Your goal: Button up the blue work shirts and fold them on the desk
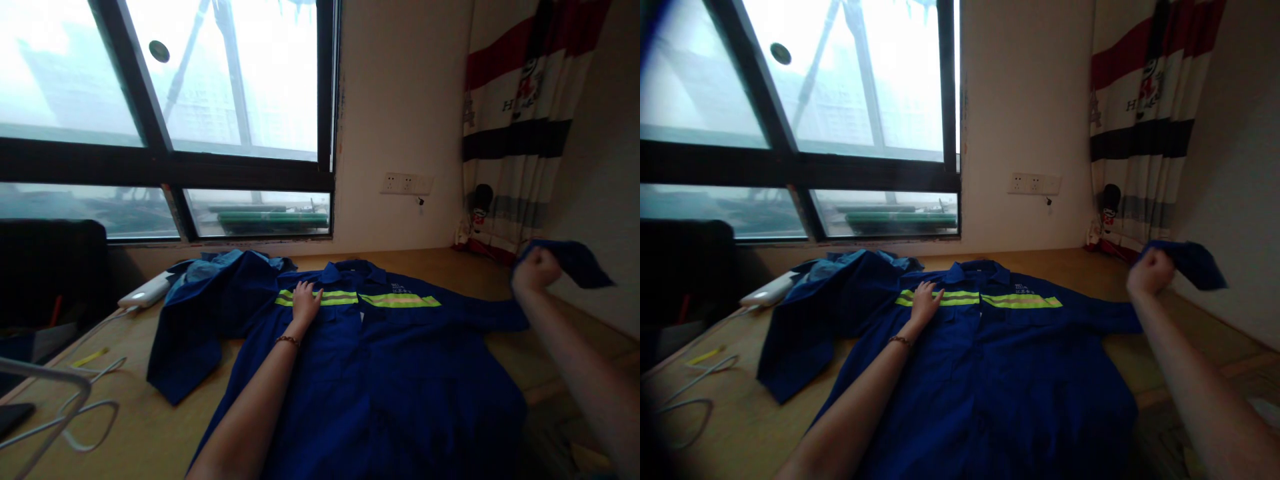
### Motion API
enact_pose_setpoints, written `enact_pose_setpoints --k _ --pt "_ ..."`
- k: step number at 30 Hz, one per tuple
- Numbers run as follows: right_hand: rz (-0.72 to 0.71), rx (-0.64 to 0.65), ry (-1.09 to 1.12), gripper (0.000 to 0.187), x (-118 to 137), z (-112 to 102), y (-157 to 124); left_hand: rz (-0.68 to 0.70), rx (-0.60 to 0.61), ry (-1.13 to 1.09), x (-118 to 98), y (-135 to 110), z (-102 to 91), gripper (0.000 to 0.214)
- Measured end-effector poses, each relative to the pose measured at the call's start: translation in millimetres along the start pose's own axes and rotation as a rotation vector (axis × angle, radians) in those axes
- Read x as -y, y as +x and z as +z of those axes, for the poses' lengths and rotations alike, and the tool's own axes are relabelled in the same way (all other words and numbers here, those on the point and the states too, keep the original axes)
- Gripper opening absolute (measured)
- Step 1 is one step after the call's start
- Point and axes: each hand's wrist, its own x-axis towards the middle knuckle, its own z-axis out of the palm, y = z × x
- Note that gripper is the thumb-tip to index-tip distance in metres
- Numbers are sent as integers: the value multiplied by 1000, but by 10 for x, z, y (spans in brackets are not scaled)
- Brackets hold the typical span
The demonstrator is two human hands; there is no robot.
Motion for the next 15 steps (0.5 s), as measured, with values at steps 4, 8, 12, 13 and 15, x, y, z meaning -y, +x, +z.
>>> enact_pose_setpoints --k 4,8,12,13,15 --pt "-302 170 236 30 1351 30 -880 -181 225 -627 -120 60 -144 54" --pt "-636 680 533 27 2368 -64 -2295 -353 515 -953 -61 3 -360 72" --pt "-775 973 695 34 2617 -105 -3140 -444 537 -1044 92 -8 -468 64" --pt "-761 988 728 34 2582 -89 -3188 -452 524 -1052 124 5 -463 56" --pt "-695 989 750 33 2435 -8 -3139 -475 490 -1063 168 37 -429 37"
